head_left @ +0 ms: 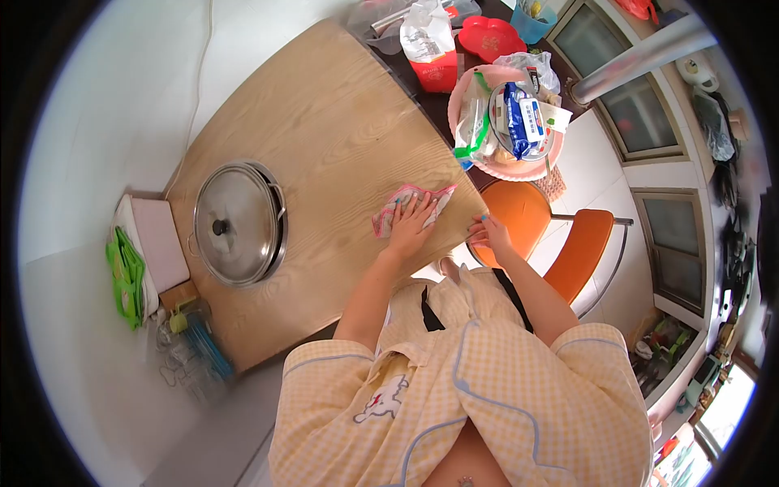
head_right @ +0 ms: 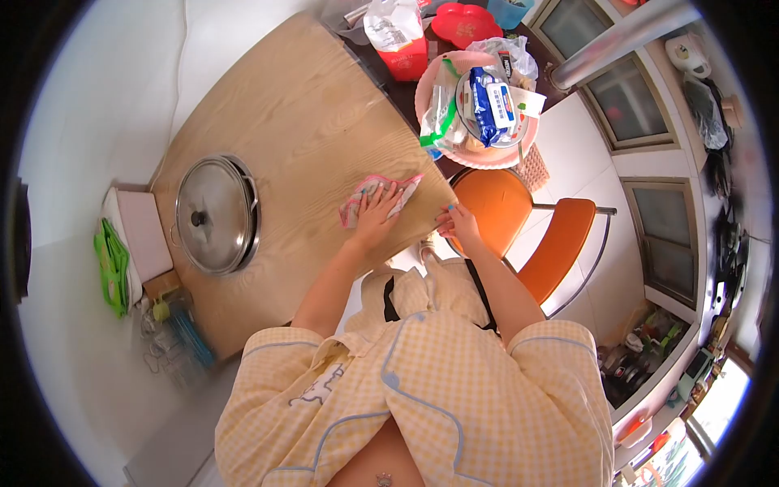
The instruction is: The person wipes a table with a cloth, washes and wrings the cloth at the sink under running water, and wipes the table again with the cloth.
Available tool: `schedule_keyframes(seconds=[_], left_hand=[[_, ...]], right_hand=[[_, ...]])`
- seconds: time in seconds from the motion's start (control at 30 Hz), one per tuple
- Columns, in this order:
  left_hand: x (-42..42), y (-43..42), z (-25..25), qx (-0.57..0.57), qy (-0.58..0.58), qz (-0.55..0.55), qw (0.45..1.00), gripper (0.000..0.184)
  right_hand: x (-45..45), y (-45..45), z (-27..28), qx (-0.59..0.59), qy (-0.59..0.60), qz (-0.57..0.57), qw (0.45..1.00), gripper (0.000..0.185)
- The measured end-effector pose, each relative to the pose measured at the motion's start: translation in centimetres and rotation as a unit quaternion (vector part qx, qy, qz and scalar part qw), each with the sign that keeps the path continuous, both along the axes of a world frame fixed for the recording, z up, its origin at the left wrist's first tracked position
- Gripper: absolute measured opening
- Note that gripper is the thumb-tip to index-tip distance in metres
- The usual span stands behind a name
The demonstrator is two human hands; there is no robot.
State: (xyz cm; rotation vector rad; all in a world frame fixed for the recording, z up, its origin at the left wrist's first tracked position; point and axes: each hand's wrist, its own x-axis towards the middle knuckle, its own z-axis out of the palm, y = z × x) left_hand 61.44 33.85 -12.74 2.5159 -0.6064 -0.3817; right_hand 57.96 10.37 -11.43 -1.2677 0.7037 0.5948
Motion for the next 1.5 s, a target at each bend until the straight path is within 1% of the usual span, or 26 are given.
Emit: schedule_keyframes(seconds=[0.07, 0.13, 0.2, 0.27, 0.37, 0.43, 0.47, 0.6, 0.67, 0.7, 0.77, 0.8, 0.87, 0.93, 0.97, 1.0, 1.03, 1.07, 1.13, 1.23, 1.3, 1.33, 1.37, 1.43, 1.47, 1.5], left_hand=[[-1.3, -1.2, 0.5, -0.014, 0.012, 0.014, 1.0, 0.054], [-2.8, -2.2, 0.6, 0.01, -0.012, -0.026, 1.0, 0.051], [-3.5, -2.2, 0.4, 0.009, -0.028, -0.021, 0.999, 0.05], [-4.1, -2.4, 0.2, 0.004, -0.044, -0.021, 0.999, 0.049], [-4.7, -2.2, -0.6, 0.032, -0.074, -0.032, 0.996, 0.048], [-6.2, -1.5, -0.6, 0.032, -0.074, -0.07, 0.994, 0.051], [-6.7, -1.2, -0.7, 0.035, -0.097, -0.079, 0.992, 0.055], [-7.1, -0.6, -0.3, 0.028, -0.128, -0.086, 0.988, 0.063], [-6.9, -0.7, 0.3, 0.06, -0.144, -0.018, 0.988, 0.072], [-7.1, -0.9, 1.0, 0.055, -0.139, -0.026, 0.988, 0.072], [-7.3, -1.4, 2.1, 0.14, -0.188, 0.036, 0.971, 0.079], [-8.0, -1.6, 1.9, 0.136, -0.181, 0.031, 0.974, 0.079], [-8.5, -2.1, 1.4, 0.138, -0.208, 0.075, 0.965, 0.073], [-9.1, -1.6, -1.2, 0.115, -0.23, 0.063, 0.964, 0.07], [-9.6, -1.6, -2.5, 0.099, -0.253, 0.056, 0.961, 0.068], [-9.9, -2.1, -2.3, 0.062, -0.253, 0.078, 0.962, 0.049], [-10.3, -2.1, -2.7, 0.06, -0.25, 0.074, 0.964, 0.049], [-10.5, -1.8, -3.2, 0.013, -0.259, 0.062, 0.964, 0.041], [-11.1, -1.7, -2.4, -0.063, -0.276, 0.048, 0.958, 0.023], [-11.6, -1.5, -1.7, -0.097, -0.255, 0.024, 0.962, 0.018], [-11.8, -2.1, -1.2, -0.088, -0.277, 0.016, 0.957, 0.016], [-11.7, -2.7, -1.1, -0.123, -0.274, 0.029, 0.953, 0.016], [-12.0, -3.4, -0.9, -0.158, -0.268, 0.042, 0.949, 0.016], [-14.1, -6.3, -0.6, -0.189, -0.145, 0.014, 0.971, 0.019], [-15.9, -8.4, -0.7, -0.216, -0.021, 0.038, 0.975, 0.023], [-17.4, -10.8, -0.2, -0.286, 0.189, 0.113, 0.933, 0.028]], right_hand=[[0.1, -0.2, -0.1, -0.001, -0.012, 0.025, 1.0, 0.031], [0.3, -0.4, -0.5, 0.007, -0.01, 0.026, 1.0, 0.031], [0.0, -0.4, -0.7, 0.015, -0.004, 0.02, 1.0, 0.032], [-0.3, -0.7, -0.5, 0.013, -0.007, 0.039, 0.999, 0.031], [-0.8, -0.6, -0.5, 0.0, -0.002, 0.039, 0.999, 0.031], [-1.3, -0.2, -0.4, -0.004, -0.004, 0.038, 0.999, 0.031], [-1.6, 0.0, -0.4, -0.009, -0.003, 0.043, 0.999, 0.032], [-3.3, 0.7, -1.2, -0.008, -0.015, 0.022, 1.0, 0.032], [-4.6, 0.9, -1.5, -0.02, -0.015, 0.031, 0.999, 0.032], [-5.6, 0.9, -1.5, -0.024, -0.01, 0.023, 0.999, 0.032], [-7.7, 0.9, -1.4, -0.028, -0.006, 0.028, 0.999, 0.031], [-8.9, 0.9, -1.4, -0.031, -0.002, 0.018, 0.999, 0.03], [-11.4, 0.9, -1.2, -0.042, 0.021, -0.001, 0.999, 0.03], [-13.5, 1.1, -0.5, -0.037, 0.046, -0.057, 0.997, 0.028], [-14.5, 1.2, -0.1, -0.042, 0.049, -0.061, 0.996, 0.028], [-15.5, 1.4, 0.0, -0.039, 0.058, -0.074, 0.995, 0.027], [-16.5, 1.5, 0.2, -0.035, 0.067, -0.088, 0.993, 0.027], [-17.3, 1.7, 0.2, -0.039, 0.075, -0.092, 0.992, 0.026], [-18.5, 2.0, 0.7, -0.039, 0.074, -0.096, 0.992, 0.026], [-20.0, 2.0, 0.7, -0.03, 0.065, -0.11, 0.991, 0.027], [-20.7, 1.7, 0.7, -0.024, 0.051, -0.113, 0.992, 0.027], [-20.9, 1.5, 0.8, -0.024, 0.054, -0.117, 0.991, 0.028], [-21.3, 1.1, 0.8, -0.02, 0.052, -0.125, 0.991, 0.028], [-22.2, 0.2, 0.9, 0.014, 0.056, -0.163, 0.985, 0.028], [-23.0, -0.3, 0.9, 0.027, 0.048, -0.175, 0.983, 0.029], [-23.8, -0.9, 1.0, 0.03, 0.044, -0.188, 0.981, 0.029]])
